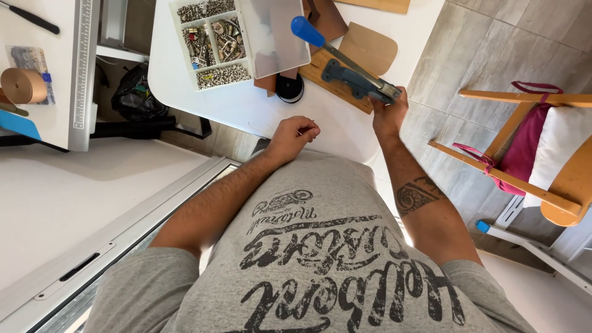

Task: The person threads a metal buckle onto a leather strap, folds the end, and then selects rivets from a storage box to prepare for fastening.

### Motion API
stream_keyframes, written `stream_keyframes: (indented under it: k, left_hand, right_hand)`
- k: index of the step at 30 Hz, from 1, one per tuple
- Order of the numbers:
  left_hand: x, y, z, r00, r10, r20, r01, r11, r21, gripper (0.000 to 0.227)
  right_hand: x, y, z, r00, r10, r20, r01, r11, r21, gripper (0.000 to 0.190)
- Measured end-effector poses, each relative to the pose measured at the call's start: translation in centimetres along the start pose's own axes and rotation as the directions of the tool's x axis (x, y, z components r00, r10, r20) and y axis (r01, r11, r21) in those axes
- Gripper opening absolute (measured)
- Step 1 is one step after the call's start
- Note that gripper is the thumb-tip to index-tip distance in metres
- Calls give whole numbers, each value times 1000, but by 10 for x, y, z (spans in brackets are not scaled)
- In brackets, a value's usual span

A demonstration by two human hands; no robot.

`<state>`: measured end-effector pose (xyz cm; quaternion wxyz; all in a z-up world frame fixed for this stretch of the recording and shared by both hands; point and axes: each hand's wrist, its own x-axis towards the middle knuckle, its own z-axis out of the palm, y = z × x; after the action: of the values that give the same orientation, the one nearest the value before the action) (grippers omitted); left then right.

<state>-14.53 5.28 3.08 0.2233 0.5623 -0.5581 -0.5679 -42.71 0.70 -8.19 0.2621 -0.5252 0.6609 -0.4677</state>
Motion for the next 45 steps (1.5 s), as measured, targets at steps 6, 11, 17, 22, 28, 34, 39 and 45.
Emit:
stream_keyframes:
  k: [6, 11, 17, 22, 28, 34, 39, 45]
  left_hand:
    - [22, 9, 17, 993, 102, -68, -108, 990, -95, 9]
    - [36, 12, 51, 997, -37, -66, 15, 950, -311, 10]
    - [49, 28, 69, 975, -204, 91, 220, 810, -543, 12]
    - [52, 39, 77, 975, -204, 91, 223, 873, -434, 8]
    - [44, 42, 67, 970, -238, 41, 235, 891, -388, 15]
    - [23, 3, 50, 965, -255, 57, 257, 894, -367, 15]
    - [-7, -14, 24, 936, -353, 13, 332, 866, -375, 24]
    - [-22, -37, 1, 911, -409, -54, 355, 844, -403, 25]
  right_hand:
    - [-50, -21, -2, 911, 406, 78, -412, 878, 244, 20]
    - [-78, -93, -14, 651, 554, 519, -759, 464, 457, 25]
    - [-73, -101, -30, 714, 523, 466, -691, 418, 590, 22]
    - [-64, -100, -26, 721, 550, 421, -663, 373, 649, 18]
    - [-38, -72, -20, 733, 551, 399, -671, 486, 560, 9]
    - [-9, -19, -27, 682, 667, 299, -686, 443, 578, 6]
    - [-3, 11, -17, 638, 668, 383, -678, 252, 691, 12]
    - [-3, 19, -7, 516, 720, 464, -708, 53, 704, 13]
